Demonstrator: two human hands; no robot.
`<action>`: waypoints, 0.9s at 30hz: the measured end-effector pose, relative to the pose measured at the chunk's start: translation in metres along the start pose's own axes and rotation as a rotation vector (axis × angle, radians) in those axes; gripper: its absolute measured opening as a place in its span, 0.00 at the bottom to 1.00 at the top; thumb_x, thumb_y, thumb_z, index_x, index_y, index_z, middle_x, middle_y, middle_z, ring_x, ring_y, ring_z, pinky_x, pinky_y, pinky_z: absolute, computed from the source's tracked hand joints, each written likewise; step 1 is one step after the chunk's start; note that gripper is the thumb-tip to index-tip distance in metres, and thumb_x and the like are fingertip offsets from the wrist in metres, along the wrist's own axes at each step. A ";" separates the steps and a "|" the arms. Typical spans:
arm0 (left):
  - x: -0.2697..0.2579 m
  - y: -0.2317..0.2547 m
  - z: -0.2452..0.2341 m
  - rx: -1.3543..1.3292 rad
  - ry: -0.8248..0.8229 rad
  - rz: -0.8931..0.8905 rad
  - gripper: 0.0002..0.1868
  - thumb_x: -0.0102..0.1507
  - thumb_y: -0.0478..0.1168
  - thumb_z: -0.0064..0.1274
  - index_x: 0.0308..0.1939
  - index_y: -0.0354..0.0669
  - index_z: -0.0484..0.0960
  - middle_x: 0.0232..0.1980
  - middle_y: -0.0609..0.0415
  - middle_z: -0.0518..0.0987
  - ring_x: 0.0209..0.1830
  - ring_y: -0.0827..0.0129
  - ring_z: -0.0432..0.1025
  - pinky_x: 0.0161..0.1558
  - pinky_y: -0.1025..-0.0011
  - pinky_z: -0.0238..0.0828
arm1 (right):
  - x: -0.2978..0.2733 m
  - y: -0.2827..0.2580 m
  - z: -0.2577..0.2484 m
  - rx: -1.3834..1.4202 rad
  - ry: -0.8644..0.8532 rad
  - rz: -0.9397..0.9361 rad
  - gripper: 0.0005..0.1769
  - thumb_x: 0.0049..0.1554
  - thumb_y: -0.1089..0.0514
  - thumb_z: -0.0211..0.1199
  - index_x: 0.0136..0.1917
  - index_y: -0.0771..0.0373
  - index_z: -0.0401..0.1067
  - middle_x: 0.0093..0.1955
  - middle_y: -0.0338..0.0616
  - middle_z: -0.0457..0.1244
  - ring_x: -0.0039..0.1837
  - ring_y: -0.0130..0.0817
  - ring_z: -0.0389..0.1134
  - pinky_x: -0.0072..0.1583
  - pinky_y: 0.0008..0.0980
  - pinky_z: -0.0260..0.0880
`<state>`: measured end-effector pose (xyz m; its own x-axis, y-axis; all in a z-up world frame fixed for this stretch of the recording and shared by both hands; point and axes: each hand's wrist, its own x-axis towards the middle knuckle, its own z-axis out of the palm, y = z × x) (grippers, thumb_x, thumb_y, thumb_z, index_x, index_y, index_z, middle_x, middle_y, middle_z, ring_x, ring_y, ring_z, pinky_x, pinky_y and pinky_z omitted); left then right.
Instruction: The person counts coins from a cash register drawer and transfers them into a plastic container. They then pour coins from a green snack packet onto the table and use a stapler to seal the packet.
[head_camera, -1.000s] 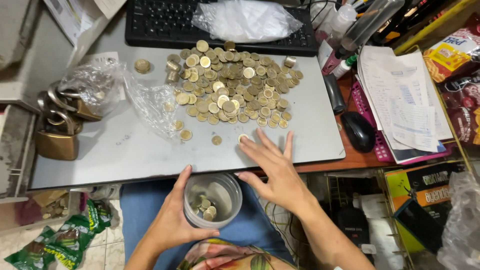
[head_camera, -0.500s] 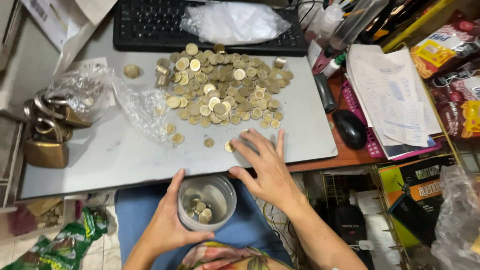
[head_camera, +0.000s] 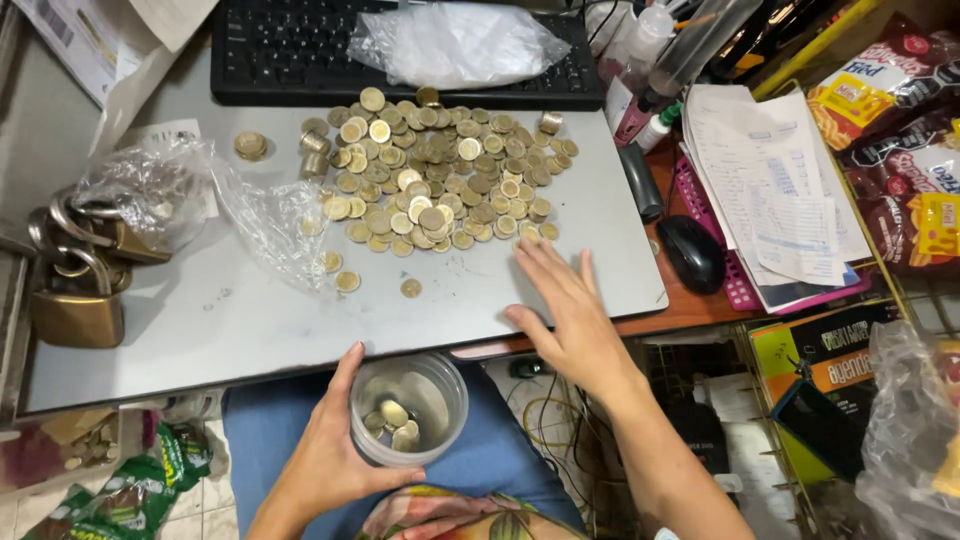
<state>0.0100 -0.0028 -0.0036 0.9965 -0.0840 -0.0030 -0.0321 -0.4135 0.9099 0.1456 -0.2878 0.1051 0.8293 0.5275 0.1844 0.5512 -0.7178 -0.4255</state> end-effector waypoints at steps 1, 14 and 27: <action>0.001 0.000 0.000 -0.001 0.005 -0.001 0.86 0.29 0.55 0.87 0.80 0.43 0.44 0.80 0.46 0.60 0.78 0.59 0.59 0.74 0.64 0.52 | -0.006 0.002 0.002 0.000 -0.001 -0.005 0.37 0.65 0.38 0.47 0.79 0.61 0.54 0.83 0.50 0.48 0.84 0.45 0.46 0.80 0.65 0.26; 0.002 0.001 0.000 -0.009 0.004 0.039 0.85 0.29 0.56 0.86 0.80 0.42 0.45 0.82 0.44 0.56 0.80 0.56 0.55 0.75 0.62 0.49 | -0.022 -0.042 0.016 0.330 -0.008 -0.223 0.28 0.64 0.45 0.57 0.71 0.60 0.65 0.75 0.52 0.59 0.79 0.50 0.57 0.80 0.64 0.42; 0.000 0.001 -0.001 -0.016 -0.007 0.063 0.84 0.31 0.53 0.89 0.80 0.43 0.46 0.82 0.46 0.57 0.80 0.58 0.57 0.75 0.64 0.50 | -0.020 -0.037 0.020 0.080 -0.011 -0.211 0.32 0.63 0.35 0.50 0.65 0.62 0.71 0.72 0.55 0.61 0.78 0.54 0.55 0.75 0.69 0.38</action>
<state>0.0101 -0.0024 -0.0022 0.9920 -0.1153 0.0517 -0.0933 -0.3930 0.9148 0.1067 -0.2630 0.0989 0.6949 0.6676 0.2675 0.7032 -0.5527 -0.4473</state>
